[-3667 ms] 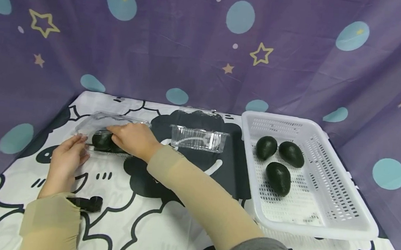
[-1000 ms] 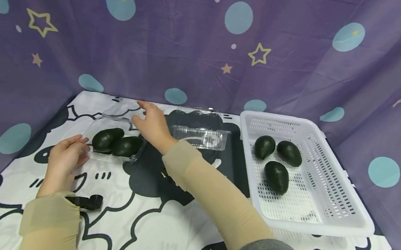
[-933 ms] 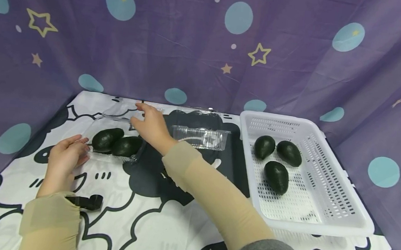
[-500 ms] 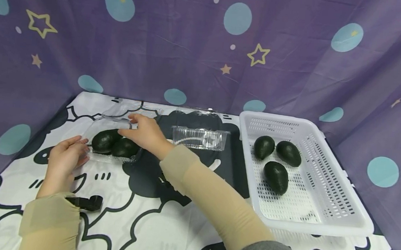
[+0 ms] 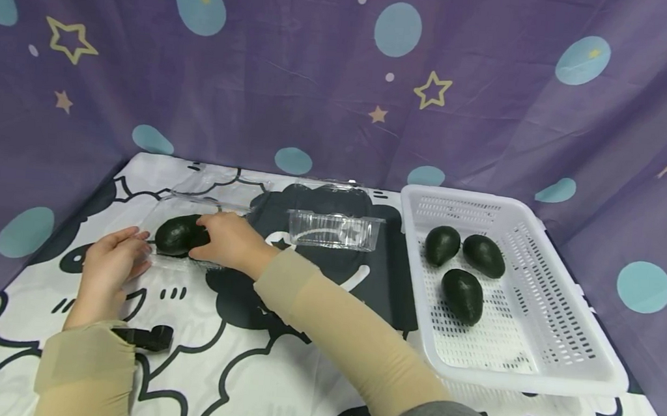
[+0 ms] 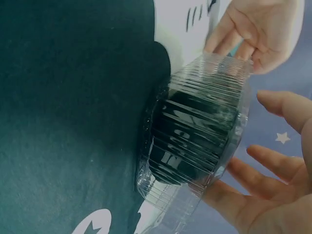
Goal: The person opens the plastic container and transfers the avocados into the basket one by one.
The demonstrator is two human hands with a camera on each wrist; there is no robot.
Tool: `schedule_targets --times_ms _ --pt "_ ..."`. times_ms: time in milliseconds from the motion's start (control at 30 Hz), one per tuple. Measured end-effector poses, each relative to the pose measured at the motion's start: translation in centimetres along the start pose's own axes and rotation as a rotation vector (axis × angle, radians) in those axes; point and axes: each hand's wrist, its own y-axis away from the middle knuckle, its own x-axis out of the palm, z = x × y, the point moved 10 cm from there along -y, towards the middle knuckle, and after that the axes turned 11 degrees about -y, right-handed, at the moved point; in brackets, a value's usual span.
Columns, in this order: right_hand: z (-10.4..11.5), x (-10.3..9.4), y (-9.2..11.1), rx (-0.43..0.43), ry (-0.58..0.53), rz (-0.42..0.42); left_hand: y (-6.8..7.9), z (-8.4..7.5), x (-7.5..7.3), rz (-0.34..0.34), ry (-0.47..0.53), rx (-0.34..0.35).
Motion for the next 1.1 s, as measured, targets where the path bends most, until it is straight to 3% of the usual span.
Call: schedule_targets --times_ms 167,433,833,1100 --pt "0.2 0.6 -0.3 0.004 0.145 0.039 0.2 -0.1 0.1 0.012 0.039 0.004" --pt "0.0 0.9 -0.6 0.025 0.196 0.061 2.5 -1.8 0.6 0.015 0.025 -0.02" --pt "0.1 1.3 -1.6 0.05 0.215 0.068 2.4 -1.7 0.6 0.031 0.037 -0.012" --pt "0.5 1.5 -2.2 0.07 0.247 0.054 1.6 -0.9 0.3 0.052 0.07 -0.008"
